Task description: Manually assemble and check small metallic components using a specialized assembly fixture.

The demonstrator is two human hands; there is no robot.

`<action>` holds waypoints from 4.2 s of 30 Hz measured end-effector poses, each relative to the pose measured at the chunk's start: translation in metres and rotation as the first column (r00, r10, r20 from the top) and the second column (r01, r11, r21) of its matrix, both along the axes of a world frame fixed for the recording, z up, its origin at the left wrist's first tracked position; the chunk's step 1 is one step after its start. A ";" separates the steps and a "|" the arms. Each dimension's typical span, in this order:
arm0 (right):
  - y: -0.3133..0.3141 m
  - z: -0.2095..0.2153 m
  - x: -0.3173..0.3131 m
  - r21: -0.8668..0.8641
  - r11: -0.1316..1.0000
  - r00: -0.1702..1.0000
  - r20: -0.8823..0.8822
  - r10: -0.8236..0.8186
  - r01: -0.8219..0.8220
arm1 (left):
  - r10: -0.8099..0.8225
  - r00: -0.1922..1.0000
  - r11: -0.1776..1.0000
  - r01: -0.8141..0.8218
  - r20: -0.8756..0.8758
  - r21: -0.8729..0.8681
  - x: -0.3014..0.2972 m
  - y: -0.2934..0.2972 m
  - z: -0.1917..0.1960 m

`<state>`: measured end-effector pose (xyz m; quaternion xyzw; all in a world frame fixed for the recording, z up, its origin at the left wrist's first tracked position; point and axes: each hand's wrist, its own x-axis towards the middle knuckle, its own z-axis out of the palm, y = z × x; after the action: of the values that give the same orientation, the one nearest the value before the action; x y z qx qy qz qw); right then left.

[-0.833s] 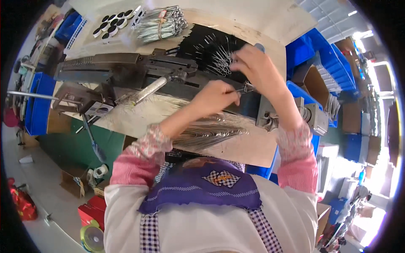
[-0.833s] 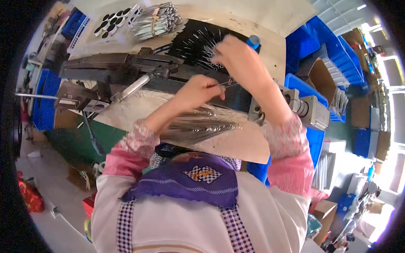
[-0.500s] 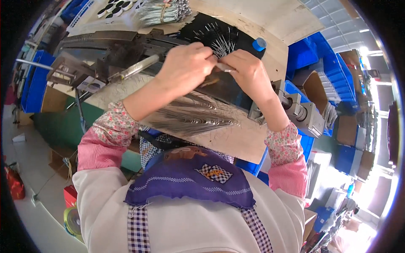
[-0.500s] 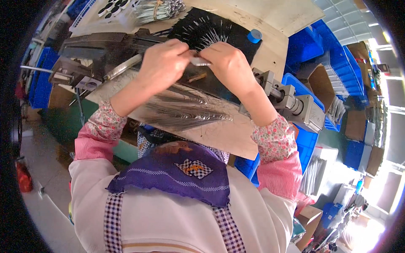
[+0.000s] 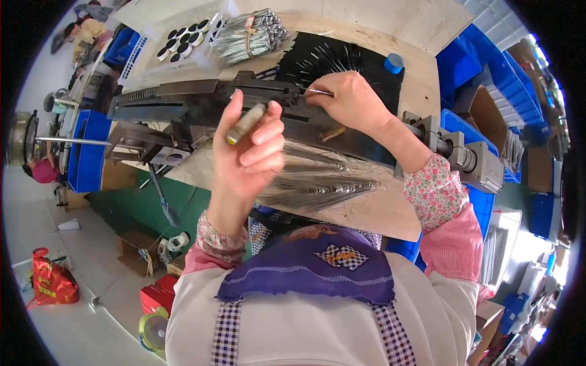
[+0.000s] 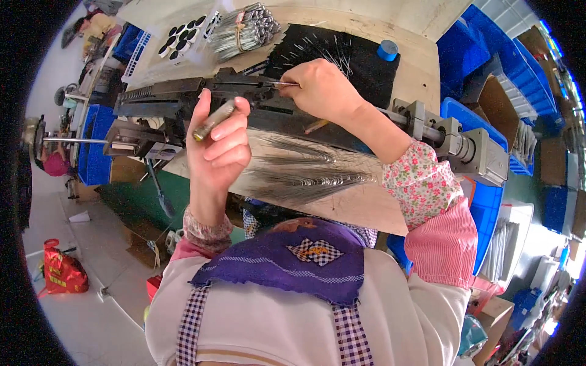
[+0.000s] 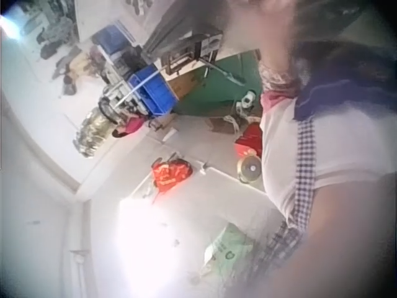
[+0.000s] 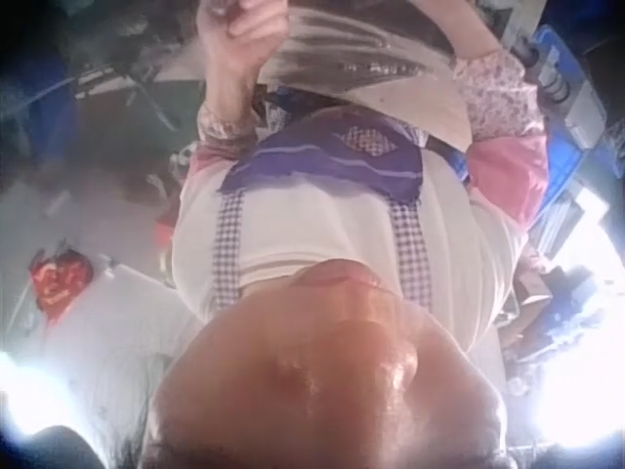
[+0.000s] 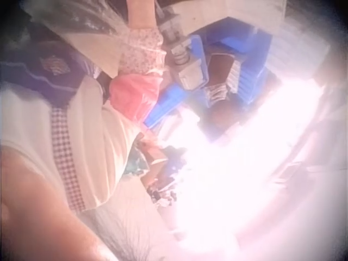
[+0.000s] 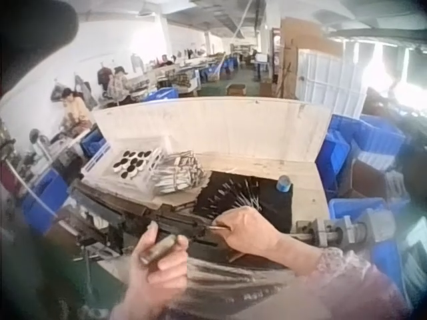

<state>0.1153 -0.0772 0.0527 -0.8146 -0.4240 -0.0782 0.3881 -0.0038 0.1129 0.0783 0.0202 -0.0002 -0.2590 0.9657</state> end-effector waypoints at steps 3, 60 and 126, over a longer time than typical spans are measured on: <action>0.000 0.000 -0.001 -0.028 1.000 1.000 0.002 -0.003 0.003 | 0.007 0.998 0.985 -0.018 -0.063 -0.174 0.000 0.000 -0.001; -0.080 0.065 -0.049 0.044 0.867 0.826 -0.334 -0.455 0.496 | 0.169 0.985 0.608 -0.131 0.034 0.783 0.032 -0.089 -0.053; -0.029 0.042 -0.020 -0.233 0.963 0.966 0.246 -0.076 0.136 | 0.312 0.950 0.913 -0.302 0.006 0.274 0.022 -0.066 -0.033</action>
<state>0.0952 -0.1062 0.0944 -0.8633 -0.4288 -0.1413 0.2254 0.0179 0.0466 0.0454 0.1471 0.0564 -0.1021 0.9822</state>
